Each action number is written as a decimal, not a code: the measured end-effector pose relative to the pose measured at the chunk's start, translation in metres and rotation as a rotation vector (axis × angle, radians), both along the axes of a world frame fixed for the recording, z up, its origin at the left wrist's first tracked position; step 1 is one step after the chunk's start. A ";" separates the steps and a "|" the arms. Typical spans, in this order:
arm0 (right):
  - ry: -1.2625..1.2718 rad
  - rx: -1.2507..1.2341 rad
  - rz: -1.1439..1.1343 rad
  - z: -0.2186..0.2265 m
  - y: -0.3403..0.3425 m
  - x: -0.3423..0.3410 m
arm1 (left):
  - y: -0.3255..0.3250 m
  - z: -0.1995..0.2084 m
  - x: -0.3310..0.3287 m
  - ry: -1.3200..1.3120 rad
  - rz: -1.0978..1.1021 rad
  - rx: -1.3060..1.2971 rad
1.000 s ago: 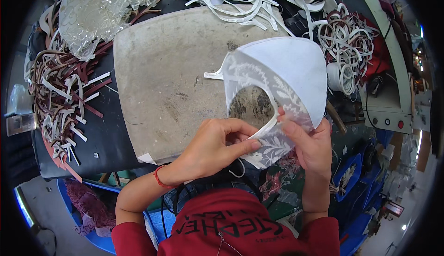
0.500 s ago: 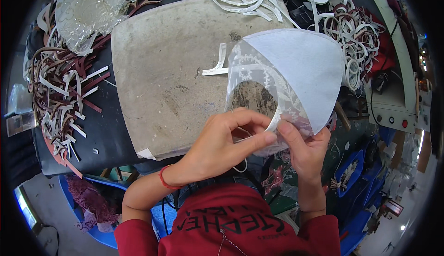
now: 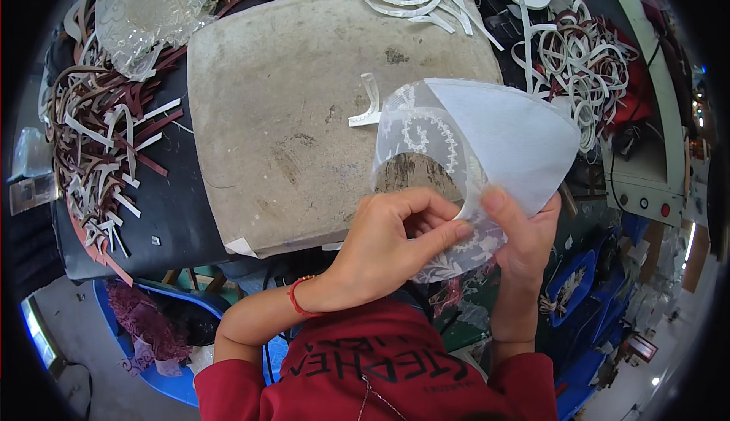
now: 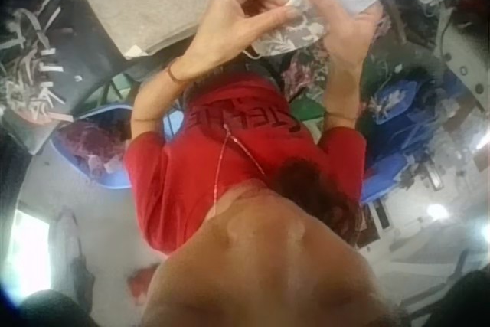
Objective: Manually assemble and align lace/fabric components for a shoe upper on a workspace.
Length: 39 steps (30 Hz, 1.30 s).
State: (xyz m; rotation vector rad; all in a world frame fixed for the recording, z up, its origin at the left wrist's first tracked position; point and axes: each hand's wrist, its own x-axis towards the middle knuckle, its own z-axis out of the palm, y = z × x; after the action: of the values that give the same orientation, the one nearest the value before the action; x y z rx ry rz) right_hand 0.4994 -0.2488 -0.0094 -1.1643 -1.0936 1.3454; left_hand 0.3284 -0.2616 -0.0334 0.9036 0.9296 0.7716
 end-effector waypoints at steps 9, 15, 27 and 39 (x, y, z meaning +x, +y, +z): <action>0.200 0.070 -0.191 -0.017 -0.001 -0.012 | -0.002 0.000 -0.005 0.033 0.037 0.193; -0.013 0.175 -0.271 -0.031 -0.017 -0.022 | 0.006 0.010 -0.004 0.084 0.141 0.265; -0.462 0.031 0.318 0.024 0.038 0.016 | 0.008 0.004 -0.010 0.107 0.017 0.157; -0.194 0.192 0.070 -0.016 0.013 0.008 | 0.009 -0.006 -0.007 -0.042 0.136 0.179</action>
State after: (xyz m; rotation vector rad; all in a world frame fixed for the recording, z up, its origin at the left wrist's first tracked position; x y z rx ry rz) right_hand 0.5072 -0.2354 -0.0258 -1.1397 -1.3829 1.1681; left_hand 0.3213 -0.2524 -0.0392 0.9829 0.9018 0.9985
